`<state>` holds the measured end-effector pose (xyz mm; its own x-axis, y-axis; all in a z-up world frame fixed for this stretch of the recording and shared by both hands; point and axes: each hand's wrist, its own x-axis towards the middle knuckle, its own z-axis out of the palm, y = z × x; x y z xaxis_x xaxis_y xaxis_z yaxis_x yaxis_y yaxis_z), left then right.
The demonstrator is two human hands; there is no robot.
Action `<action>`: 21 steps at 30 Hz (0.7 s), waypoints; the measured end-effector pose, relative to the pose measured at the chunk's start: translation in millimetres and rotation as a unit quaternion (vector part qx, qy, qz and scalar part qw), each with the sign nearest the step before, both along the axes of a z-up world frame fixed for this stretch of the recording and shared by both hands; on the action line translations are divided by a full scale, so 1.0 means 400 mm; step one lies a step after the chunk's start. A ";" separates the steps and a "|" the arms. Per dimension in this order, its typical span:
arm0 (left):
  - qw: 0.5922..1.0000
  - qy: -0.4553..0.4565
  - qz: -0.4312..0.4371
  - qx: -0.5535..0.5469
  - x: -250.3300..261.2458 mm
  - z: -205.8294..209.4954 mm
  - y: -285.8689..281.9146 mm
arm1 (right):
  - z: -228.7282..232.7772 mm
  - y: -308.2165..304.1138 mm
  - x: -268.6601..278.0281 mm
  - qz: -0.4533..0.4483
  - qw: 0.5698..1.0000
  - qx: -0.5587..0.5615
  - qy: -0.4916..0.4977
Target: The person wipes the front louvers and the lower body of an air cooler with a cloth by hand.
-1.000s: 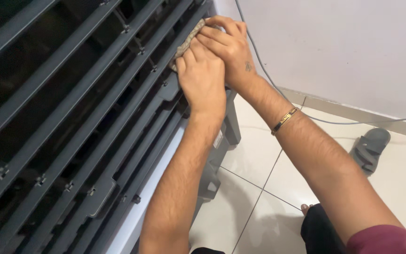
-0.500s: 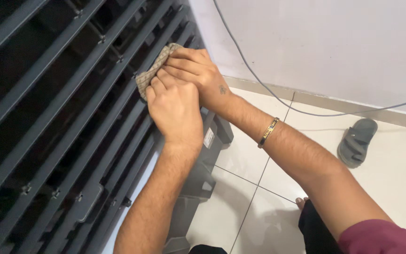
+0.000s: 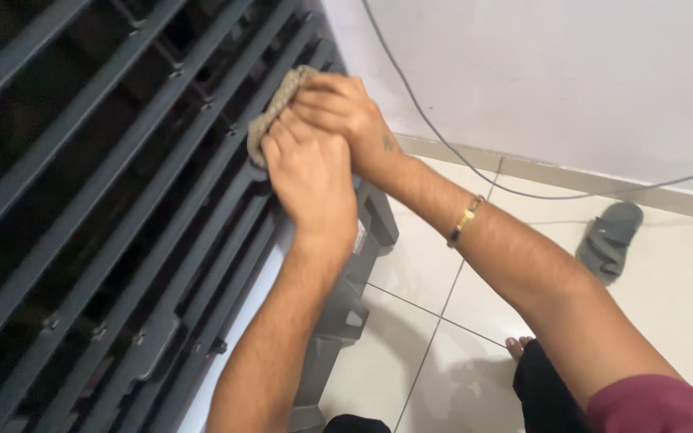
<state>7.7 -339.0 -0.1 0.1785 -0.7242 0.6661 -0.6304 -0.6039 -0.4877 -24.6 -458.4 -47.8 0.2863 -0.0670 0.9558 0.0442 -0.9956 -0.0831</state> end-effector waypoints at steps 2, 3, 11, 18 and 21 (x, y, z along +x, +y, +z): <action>0.999 -0.021 0.024 -0.009 -0.003 0.018 0.037 | 0.003 0.015 0.008 0.018 1.000 -0.010 -0.002; 1.000 -0.010 0.003 -0.011 0.005 0.024 0.046 | 0.008 0.009 0.014 0.020 1.000 -0.024 -0.001; 0.995 0.046 -0.091 -0.013 0.034 0.027 0.040 | 0.015 0.022 0.016 0.008 1.000 -0.001 -0.022; 0.984 -0.010 -0.134 -0.115 -0.074 -0.018 0.354 | 0.034 0.340 0.009 -0.013 0.967 0.043 -0.251; 0.985 -0.083 -0.025 -0.151 -0.045 -0.035 0.469 | 0.073 0.465 0.036 0.073 0.986 -0.008 -0.147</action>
<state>-10.2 -151.5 -14.1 0.0171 -0.4935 0.8696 -0.5899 -0.7072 -0.3897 -10.2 -272.5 -18.8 0.0024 -0.0298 0.9996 0.2070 -0.9779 -0.0297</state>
